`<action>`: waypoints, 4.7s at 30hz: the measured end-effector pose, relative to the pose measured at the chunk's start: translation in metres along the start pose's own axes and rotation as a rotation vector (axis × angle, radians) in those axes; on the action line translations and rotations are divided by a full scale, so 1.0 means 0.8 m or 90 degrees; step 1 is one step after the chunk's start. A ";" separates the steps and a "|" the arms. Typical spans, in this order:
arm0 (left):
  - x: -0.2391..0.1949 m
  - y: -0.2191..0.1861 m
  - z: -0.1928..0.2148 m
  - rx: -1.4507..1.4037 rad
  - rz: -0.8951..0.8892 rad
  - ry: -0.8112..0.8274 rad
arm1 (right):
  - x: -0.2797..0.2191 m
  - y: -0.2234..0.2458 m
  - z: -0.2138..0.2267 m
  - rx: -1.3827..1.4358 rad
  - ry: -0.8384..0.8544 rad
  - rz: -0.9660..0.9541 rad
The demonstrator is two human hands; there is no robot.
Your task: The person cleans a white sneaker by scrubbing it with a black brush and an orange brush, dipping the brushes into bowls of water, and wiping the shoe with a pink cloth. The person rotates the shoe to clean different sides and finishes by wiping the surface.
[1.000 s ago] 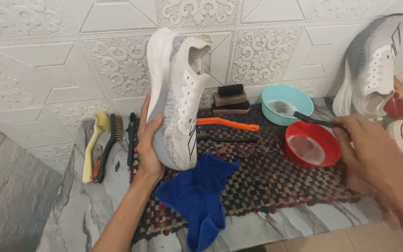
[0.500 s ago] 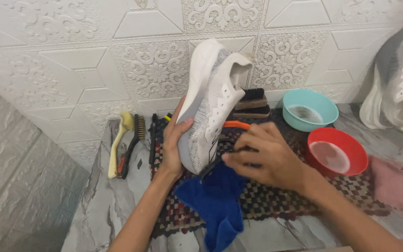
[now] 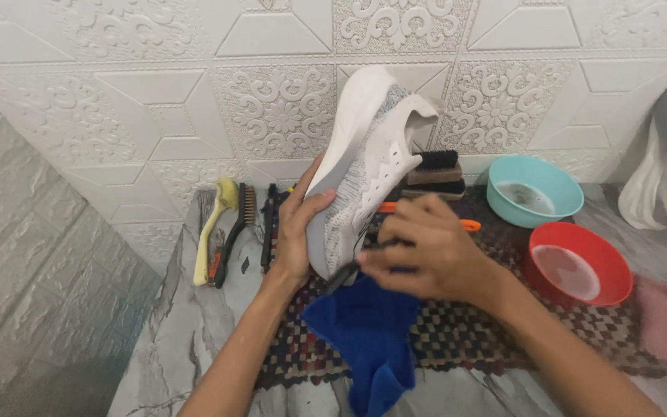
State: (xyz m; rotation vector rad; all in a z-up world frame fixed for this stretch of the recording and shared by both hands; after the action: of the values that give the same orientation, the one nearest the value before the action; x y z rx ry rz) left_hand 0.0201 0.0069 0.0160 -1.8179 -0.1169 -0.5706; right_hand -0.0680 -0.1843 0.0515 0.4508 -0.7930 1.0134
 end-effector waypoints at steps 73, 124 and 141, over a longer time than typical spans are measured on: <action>-0.013 -0.022 -0.018 -0.073 0.016 0.009 | 0.009 -0.010 -0.005 -0.006 -0.088 0.007; 0.012 0.009 0.044 -0.403 -0.090 -0.267 | -0.081 -0.102 -0.018 -0.164 0.296 -0.515; -0.001 -0.011 0.019 -0.385 0.062 -0.227 | -0.125 -0.144 -0.010 -0.321 0.191 -0.475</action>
State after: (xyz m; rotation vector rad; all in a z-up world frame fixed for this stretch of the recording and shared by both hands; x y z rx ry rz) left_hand 0.0214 0.0242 0.0199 -2.4893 -0.1013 -0.2117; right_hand 0.0073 -0.2912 -0.0278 0.1226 -0.5116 0.1591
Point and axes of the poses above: each hand's wrist, its own x-axis towards the middle knuckle, its own z-axis out of the back of the hand, y = z × x, the point moved 1 cm from there along x, towards the middle knuckle, and after that the axes turned 5 degrees about x, right-handed, at the moved point
